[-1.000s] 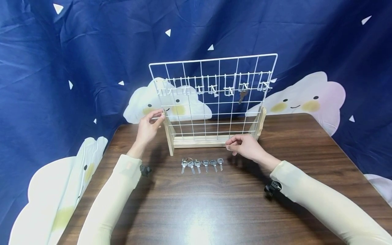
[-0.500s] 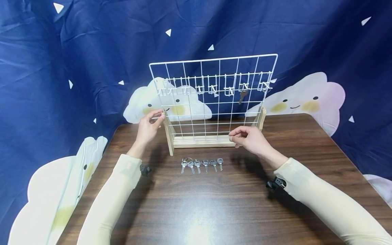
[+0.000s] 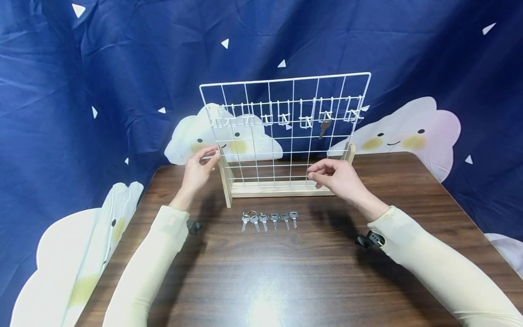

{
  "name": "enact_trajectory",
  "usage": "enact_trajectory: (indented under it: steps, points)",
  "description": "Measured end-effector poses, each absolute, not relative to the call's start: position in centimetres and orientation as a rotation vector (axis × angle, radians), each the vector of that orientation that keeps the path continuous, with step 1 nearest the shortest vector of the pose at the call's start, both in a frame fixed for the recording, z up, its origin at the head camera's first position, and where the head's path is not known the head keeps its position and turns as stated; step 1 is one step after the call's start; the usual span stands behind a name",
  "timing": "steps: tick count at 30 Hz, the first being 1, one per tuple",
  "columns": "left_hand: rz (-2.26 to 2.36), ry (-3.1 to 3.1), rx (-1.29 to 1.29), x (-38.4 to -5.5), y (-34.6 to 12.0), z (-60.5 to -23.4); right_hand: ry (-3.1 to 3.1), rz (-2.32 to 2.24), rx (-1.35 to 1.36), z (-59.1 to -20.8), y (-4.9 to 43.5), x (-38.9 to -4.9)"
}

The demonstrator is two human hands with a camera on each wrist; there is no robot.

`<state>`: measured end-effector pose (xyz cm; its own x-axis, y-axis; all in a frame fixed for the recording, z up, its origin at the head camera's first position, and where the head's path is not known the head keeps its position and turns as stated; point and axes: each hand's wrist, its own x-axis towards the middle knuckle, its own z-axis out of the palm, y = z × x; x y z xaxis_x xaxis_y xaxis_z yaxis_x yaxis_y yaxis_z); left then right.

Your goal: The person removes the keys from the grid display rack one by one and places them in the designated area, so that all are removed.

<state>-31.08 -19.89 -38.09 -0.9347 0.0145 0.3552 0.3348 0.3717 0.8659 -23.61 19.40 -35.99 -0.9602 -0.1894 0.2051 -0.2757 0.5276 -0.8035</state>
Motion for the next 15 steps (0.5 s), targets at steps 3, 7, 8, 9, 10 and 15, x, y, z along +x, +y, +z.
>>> enact_trajectory:
  steps: [3, 7, 8, 9, 10, 15]
  points:
    - [-1.585, -2.351, -0.307, -31.1, -19.9, -38.1, -2.632, 1.438, 0.393, -35.5, 19.5, -23.6]
    - [-1.584, -2.352, -0.302, -31.1, -19.9, -38.2, -2.558, 1.504, 0.379, -34.6, 19.6, -23.7]
    - [-1.586, -2.351, -0.300, -31.1, -19.9, -38.2, -2.538, 1.523, 0.373, -34.4, 19.7, -23.7]
    - [-1.584, -2.352, -0.299, -31.1, -19.9, -38.2, -2.517, 1.544, 0.371, -34.2, 19.7, -23.8]
    - [-1.586, -2.353, -0.297, -31.1, -19.9, -38.2, -2.491, 1.569, 0.367, -34.0, 19.8, -23.8]
    - [-1.603, -2.364, -0.299, -30.7, -19.7, -37.6, -2.373, 1.572, 0.342, -33.1, 20.1, -23.9]
